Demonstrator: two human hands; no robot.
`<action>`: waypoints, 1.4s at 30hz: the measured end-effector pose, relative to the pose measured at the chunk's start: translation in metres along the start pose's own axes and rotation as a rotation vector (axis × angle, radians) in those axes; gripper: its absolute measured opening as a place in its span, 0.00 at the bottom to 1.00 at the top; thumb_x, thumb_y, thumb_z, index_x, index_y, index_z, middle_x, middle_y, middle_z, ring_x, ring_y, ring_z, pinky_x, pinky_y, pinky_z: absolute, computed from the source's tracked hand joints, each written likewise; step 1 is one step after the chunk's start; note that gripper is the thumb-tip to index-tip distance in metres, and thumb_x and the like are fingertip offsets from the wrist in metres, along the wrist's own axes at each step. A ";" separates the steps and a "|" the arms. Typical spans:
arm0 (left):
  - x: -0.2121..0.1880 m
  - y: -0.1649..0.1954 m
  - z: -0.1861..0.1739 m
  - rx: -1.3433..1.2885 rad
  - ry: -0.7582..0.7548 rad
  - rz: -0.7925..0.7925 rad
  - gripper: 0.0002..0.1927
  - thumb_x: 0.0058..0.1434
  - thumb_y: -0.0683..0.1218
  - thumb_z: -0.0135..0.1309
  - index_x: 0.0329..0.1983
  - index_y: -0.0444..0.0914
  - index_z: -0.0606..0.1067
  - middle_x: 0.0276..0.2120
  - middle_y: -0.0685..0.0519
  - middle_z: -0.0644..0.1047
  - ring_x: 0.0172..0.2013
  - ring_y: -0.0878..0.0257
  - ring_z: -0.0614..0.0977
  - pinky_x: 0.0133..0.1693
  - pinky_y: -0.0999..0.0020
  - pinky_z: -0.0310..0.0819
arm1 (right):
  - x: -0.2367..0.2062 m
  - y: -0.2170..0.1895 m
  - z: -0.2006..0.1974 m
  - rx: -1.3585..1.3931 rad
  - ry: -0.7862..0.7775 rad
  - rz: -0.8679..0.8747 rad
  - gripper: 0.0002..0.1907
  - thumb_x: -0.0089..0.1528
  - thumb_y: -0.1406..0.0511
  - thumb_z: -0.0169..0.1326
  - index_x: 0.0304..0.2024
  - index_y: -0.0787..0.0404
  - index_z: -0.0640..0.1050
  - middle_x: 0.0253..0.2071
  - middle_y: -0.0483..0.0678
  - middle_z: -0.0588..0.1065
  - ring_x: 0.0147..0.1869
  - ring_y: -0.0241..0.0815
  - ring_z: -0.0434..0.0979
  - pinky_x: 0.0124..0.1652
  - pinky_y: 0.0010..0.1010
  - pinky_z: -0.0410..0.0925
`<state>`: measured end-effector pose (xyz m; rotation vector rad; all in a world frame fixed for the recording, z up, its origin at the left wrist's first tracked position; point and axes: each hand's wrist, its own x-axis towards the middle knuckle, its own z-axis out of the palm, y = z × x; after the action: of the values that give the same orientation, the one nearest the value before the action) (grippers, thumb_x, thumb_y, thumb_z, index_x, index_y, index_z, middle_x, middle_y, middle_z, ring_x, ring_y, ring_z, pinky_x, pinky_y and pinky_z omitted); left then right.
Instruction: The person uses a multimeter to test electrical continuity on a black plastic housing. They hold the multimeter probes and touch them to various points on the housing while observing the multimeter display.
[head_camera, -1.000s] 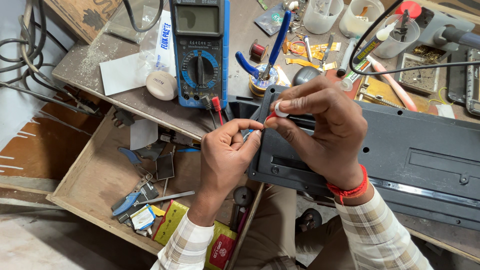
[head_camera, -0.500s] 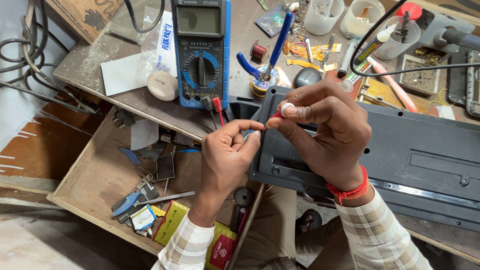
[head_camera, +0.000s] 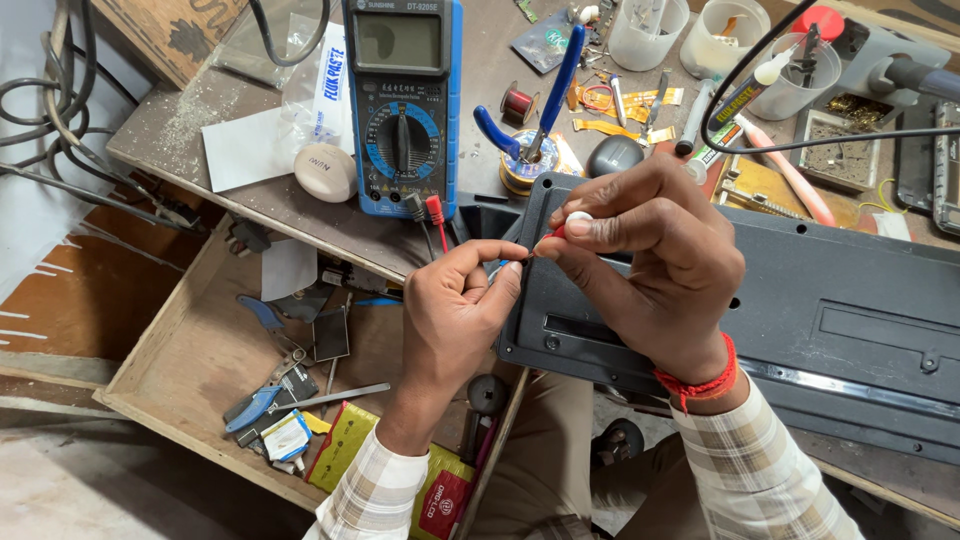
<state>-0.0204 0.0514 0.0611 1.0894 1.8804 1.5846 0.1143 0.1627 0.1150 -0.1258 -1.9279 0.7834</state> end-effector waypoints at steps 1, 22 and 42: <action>0.000 0.000 0.000 0.002 0.001 -0.001 0.07 0.61 0.43 0.61 0.41 0.39 0.84 0.14 0.66 0.58 0.17 0.79 0.59 0.20 0.76 0.54 | 0.000 0.000 0.000 -0.003 -0.006 0.010 0.13 0.57 0.75 0.70 0.37 0.65 0.77 0.41 0.54 0.76 0.47 0.41 0.83 0.45 0.31 0.81; 0.000 -0.001 0.000 0.014 -0.001 0.015 0.07 0.61 0.43 0.60 0.40 0.39 0.84 0.13 0.65 0.58 0.17 0.79 0.60 0.20 0.76 0.54 | -0.002 0.000 -0.003 0.081 -0.084 0.043 0.10 0.60 0.78 0.62 0.42 0.67 0.77 0.46 0.58 0.79 0.48 0.42 0.84 0.46 0.29 0.80; 0.000 -0.001 0.001 -0.002 0.001 0.014 0.07 0.61 0.43 0.61 0.40 0.39 0.84 0.14 0.66 0.58 0.17 0.79 0.60 0.20 0.76 0.54 | -0.002 0.003 -0.002 -0.029 -0.002 -0.012 0.14 0.60 0.75 0.70 0.40 0.64 0.75 0.41 0.53 0.77 0.44 0.40 0.84 0.41 0.27 0.79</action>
<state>-0.0199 0.0518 0.0600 1.1036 1.8752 1.5948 0.1161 0.1653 0.1126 -0.1312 -1.9408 0.7482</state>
